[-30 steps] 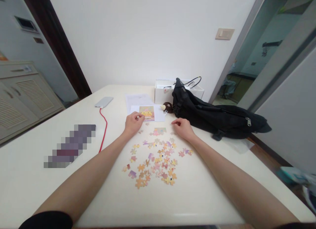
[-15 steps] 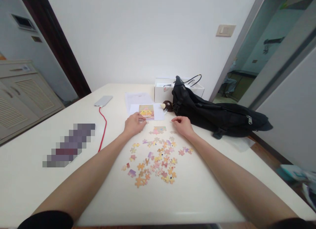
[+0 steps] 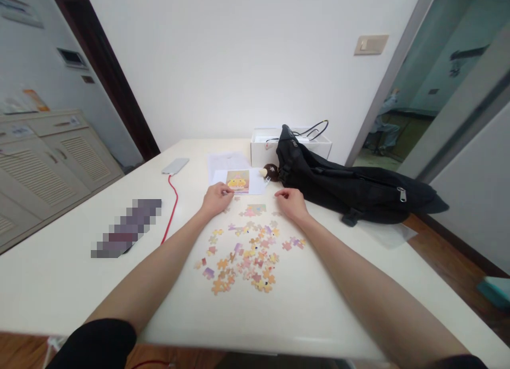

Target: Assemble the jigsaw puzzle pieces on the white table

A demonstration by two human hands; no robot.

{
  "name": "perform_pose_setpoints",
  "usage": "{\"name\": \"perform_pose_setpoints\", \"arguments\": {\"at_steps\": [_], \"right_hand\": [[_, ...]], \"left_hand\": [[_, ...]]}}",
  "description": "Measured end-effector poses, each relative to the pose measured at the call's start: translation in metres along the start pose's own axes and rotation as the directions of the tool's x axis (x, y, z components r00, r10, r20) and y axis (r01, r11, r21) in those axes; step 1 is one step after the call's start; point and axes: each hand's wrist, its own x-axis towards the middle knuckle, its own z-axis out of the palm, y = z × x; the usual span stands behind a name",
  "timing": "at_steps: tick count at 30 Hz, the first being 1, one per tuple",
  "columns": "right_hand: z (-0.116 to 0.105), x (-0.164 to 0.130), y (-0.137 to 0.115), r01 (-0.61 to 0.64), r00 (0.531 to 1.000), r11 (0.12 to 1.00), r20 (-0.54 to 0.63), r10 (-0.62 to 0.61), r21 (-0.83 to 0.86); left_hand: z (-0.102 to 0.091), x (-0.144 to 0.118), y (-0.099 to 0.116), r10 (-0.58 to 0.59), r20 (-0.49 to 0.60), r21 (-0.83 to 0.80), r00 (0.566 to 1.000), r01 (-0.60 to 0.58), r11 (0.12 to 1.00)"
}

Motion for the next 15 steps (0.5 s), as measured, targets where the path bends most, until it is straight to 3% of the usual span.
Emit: {"name": "perform_pose_setpoints", "arguments": {"at_steps": [3, 9, 15], "right_hand": [[-0.0001, 0.0000, -0.0010, -0.014, 1.000, 1.000, 0.009, 0.014, -0.003], [-0.0015, -0.0001, -0.0046, -0.026, 0.999, 0.999, 0.025, 0.026, -0.019], [-0.0008, 0.0006, -0.0035, -0.028, 0.999, 0.999, 0.023, 0.029, -0.039]], "left_hand": [[0.0017, 0.0014, 0.0003, -0.001, -0.010, 0.009, 1.000, 0.001, 1.000], [0.0048, 0.0005, 0.0079, -0.209, -0.077, 0.014, 0.975, 0.211, 0.977], [0.0025, -0.0020, 0.0050, -0.162, -0.025, -0.066, 0.986, 0.160, 0.985]]}}
